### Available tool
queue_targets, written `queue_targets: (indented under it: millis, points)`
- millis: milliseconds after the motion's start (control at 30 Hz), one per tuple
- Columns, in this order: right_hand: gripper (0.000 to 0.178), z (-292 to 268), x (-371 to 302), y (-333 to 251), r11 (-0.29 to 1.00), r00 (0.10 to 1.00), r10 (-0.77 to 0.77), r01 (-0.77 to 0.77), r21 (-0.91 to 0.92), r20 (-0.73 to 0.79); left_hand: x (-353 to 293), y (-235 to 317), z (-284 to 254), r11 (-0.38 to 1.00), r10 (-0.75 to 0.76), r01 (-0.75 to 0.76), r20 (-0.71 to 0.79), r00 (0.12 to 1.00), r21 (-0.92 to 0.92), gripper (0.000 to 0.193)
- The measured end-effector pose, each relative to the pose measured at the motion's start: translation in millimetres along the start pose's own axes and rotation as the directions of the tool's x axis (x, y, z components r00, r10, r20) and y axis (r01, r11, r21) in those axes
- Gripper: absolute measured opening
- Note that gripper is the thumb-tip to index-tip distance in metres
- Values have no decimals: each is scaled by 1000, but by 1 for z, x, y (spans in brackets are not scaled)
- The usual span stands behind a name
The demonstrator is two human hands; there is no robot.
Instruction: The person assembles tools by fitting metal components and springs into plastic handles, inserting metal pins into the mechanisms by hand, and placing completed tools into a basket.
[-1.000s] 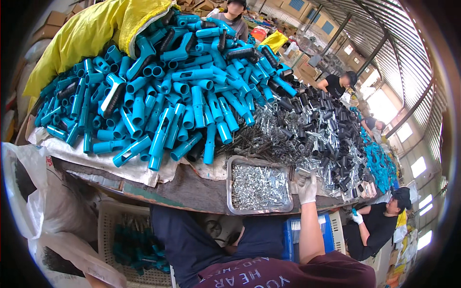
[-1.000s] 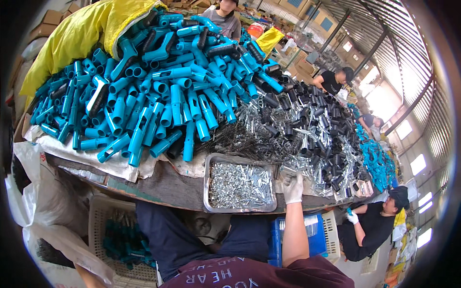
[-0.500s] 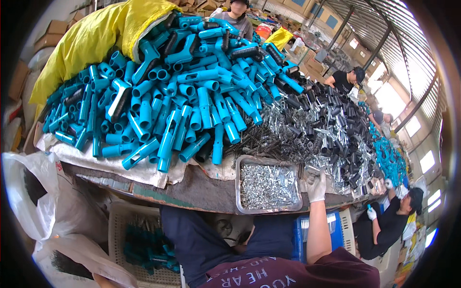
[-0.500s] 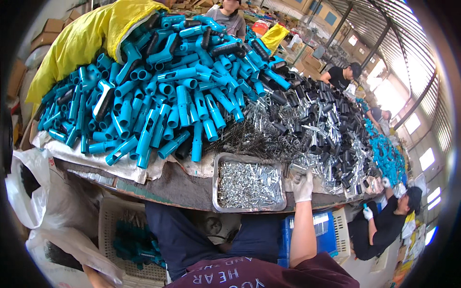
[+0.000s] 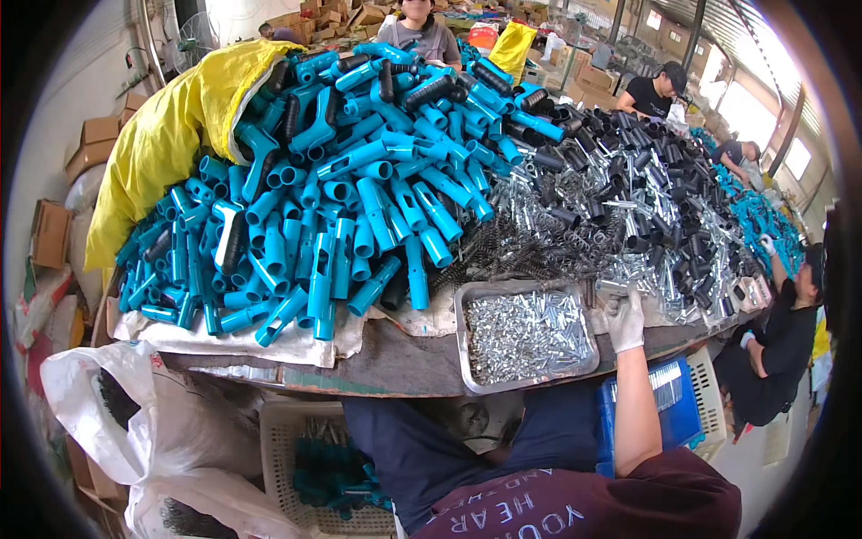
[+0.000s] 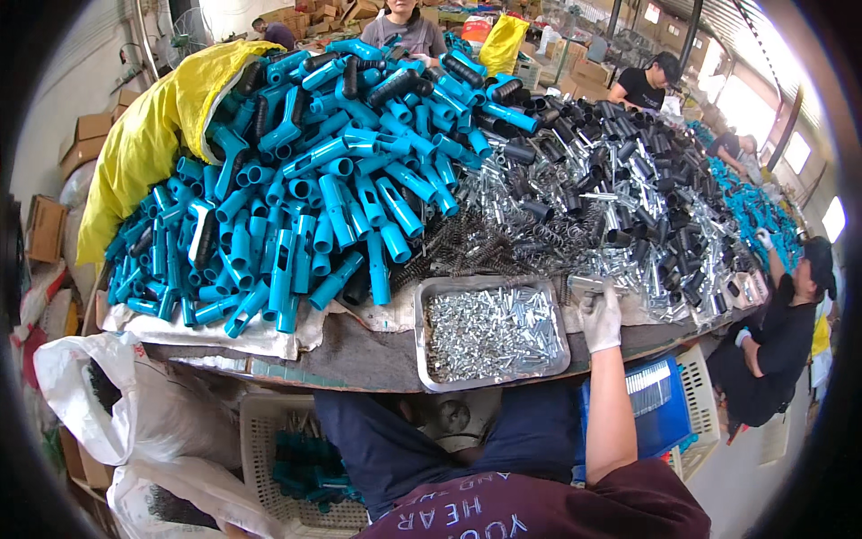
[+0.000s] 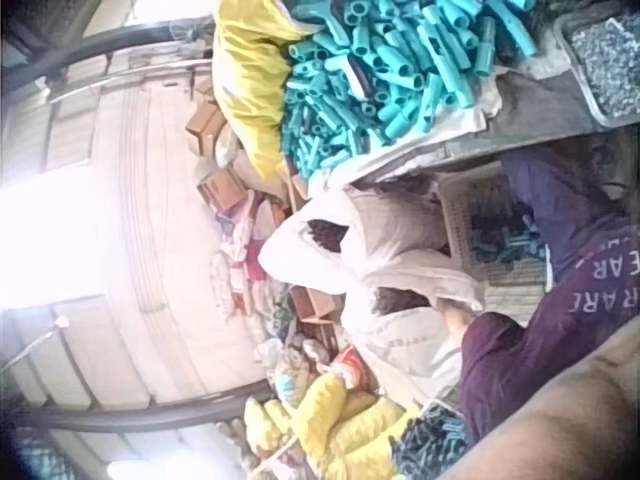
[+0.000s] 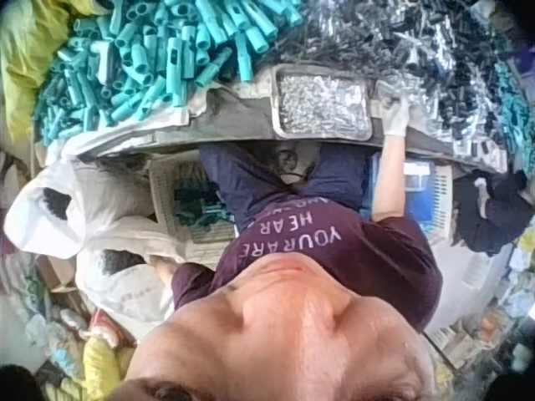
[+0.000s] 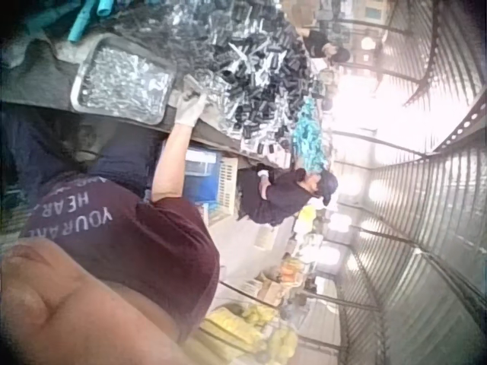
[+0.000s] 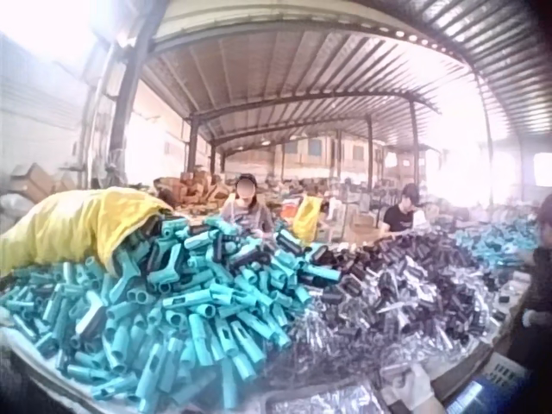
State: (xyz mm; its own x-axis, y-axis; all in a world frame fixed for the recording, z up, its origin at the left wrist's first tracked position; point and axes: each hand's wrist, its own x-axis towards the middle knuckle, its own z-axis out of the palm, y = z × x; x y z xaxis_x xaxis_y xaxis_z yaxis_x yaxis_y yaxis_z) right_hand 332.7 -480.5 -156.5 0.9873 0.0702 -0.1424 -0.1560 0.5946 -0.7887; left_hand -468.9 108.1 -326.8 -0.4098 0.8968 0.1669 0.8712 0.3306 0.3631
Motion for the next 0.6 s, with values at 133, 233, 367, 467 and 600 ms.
queue_targets:
  millis: [133, 233, 367, 467, 600]
  points:
    - [29, -4, 1, 1, 1000, 1000, 12, -12, 21, 0, -5, -8, -20, 998, -3, 6, -47, 999, 65, 63]
    - [30, 1, 4, 6, 999, 999, 42, -42, 33, -8, -23, -16, -41, 993, -20, 30, -86, 996, 114, 64]
    - [25, -4, 6, 10, 998, 996, 17, -22, 54, 83, -56, -13, -68, 985, -44, 66, -141, 989, 157, 64]
    - [22, -13, 3, 1, 996, 998, -2, -4, 93, 62, -68, 44, -108, 988, -156, 157, -127, 980, -8, 76]
    - [18, -3, -7, -3, 989, 999, 7, -12, 145, 38, -37, 8, -125, 947, -97, 43, -155, 983, -318, 79]
